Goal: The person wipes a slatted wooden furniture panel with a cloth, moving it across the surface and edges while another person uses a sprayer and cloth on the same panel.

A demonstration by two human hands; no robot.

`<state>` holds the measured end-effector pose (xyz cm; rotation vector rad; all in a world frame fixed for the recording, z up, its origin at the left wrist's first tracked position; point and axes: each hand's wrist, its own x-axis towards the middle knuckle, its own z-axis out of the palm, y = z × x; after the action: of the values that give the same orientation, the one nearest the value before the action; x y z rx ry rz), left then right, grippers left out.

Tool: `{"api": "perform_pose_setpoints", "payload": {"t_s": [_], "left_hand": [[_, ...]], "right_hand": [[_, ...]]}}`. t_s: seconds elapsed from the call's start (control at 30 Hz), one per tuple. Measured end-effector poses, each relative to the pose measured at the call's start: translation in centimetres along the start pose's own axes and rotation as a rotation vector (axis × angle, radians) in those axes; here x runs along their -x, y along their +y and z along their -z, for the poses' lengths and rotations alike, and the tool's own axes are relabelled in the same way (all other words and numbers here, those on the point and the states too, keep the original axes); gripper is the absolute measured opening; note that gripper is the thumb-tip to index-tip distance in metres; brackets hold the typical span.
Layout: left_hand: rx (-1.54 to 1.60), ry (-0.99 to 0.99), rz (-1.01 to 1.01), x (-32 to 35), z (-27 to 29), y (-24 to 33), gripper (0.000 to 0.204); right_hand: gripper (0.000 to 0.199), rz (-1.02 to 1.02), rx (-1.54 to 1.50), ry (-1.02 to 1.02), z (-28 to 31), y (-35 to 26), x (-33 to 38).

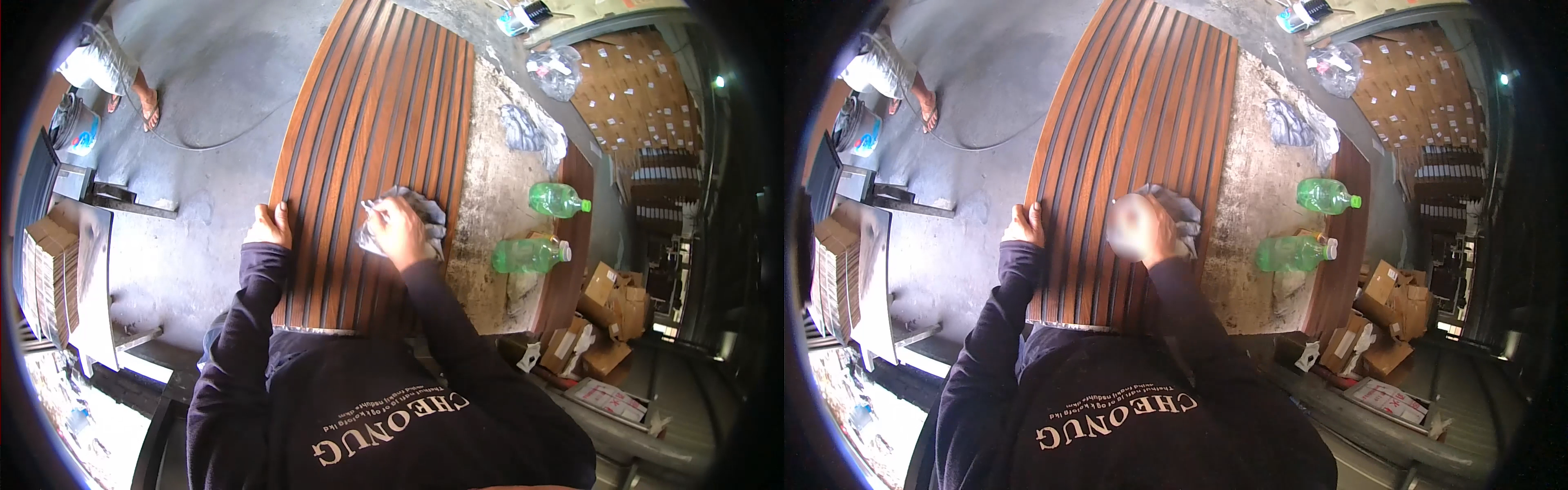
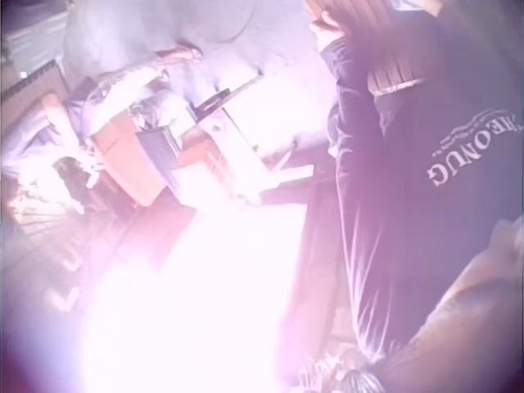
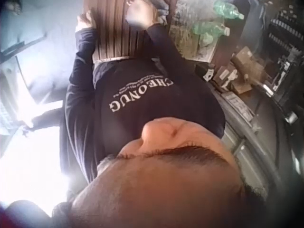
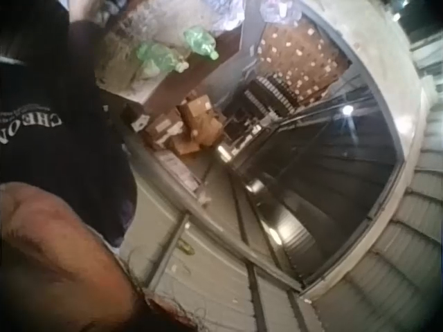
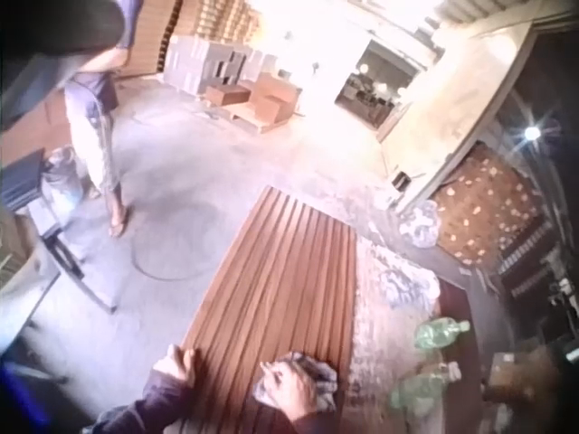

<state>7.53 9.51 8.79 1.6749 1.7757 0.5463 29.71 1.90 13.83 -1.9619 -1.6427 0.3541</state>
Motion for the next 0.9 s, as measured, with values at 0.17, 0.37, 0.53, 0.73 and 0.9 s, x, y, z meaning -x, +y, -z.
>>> {"api": "perform_pose_setpoints", "payload": {"t_s": [0.17,0.37,0.53,0.73,0.9], "left_hand": [[-0.025,0.012,0.023,-0.3,-1.0,-1.2,0.035],[-0.036,0.014,-0.022,0.2,-0.1,0.1,0.036],[-0.036,0.01,0.017,-0.4,-1.7,-1.8,0.038],[-0.039,-0.005,0.004,-0.1,-0.3,0.0,0.039],[0.003,0.014,-0.024,-0.6,-1.4,-2.2,0.039]], "right_hand": [[0.008,0.016,0.01,-0.013,-2.0,-0.9,6.2],[0.011,0.027,0.076,0.043,-0.1,-0.3,-0.2],[0.013,0.067,0.003,0.011,-2.4,0.4,6.0],[0.013,0.043,0.074,0.016,-1.2,0.2,3.0],[0.011,0.052,0.036,0.009,-0.8,-1.6,4.6]]}}
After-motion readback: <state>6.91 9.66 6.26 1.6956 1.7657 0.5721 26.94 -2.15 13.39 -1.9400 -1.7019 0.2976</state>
